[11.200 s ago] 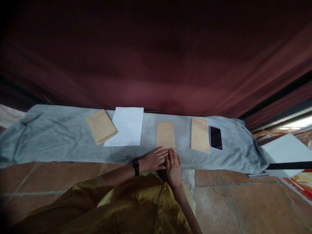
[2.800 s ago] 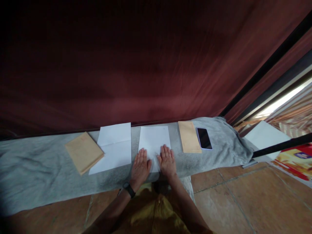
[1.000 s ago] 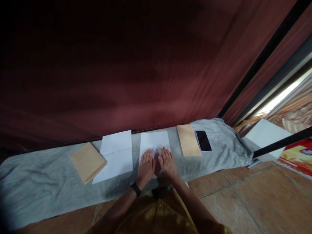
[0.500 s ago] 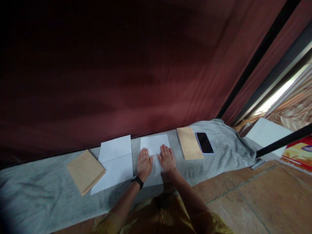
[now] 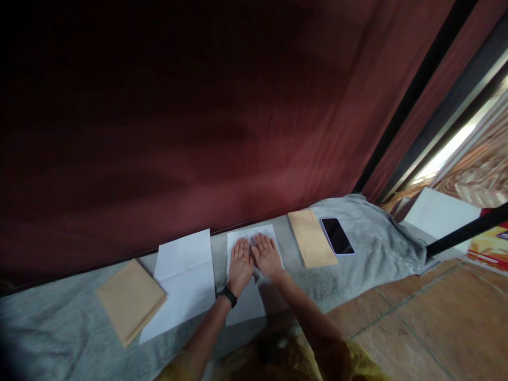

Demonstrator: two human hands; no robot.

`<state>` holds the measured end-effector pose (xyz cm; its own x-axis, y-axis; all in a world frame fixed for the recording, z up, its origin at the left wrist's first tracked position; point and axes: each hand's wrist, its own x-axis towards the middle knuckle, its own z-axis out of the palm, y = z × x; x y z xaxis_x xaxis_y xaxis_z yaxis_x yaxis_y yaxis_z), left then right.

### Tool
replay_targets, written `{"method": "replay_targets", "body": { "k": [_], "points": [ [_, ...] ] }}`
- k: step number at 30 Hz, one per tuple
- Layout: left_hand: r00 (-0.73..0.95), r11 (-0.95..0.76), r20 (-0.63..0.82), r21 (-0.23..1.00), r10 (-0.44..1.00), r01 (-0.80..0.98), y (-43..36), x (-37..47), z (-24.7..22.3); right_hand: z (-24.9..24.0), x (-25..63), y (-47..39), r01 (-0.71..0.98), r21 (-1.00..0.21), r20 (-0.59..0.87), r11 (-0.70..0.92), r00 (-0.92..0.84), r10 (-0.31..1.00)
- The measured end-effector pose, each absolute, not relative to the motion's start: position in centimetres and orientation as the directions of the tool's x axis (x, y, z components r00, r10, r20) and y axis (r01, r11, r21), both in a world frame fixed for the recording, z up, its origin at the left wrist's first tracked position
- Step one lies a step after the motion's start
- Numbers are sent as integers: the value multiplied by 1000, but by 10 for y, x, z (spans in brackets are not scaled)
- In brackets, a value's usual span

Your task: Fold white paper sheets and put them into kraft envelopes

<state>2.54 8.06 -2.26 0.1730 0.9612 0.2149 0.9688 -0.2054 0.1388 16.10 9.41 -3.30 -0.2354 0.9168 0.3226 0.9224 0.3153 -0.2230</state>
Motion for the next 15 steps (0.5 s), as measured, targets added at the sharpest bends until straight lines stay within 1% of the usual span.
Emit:
{"method": "replay_targets", "body": {
  "k": [2,4,7,10,15],
  "points": [
    [220,-243,169,129,961,961,97,27,-22,-28,154,108,904,-222,302,366,-293,907],
    [238,-254,133,120,962,960,111,25,-24,-26,150,120,904,-215,287,369,-303,909],
    [200,-213,121,110,972,971,125,20,-27,-28,150,131,919,-194,278,342,-283,918],
    [123,-139,140,109,982,984,131,18,-30,-32,152,138,943,-186,277,277,-220,935],
    [-25,-6,221,141,975,990,132,17,-35,-40,159,144,967,-226,289,117,-48,956]
  ]
}}
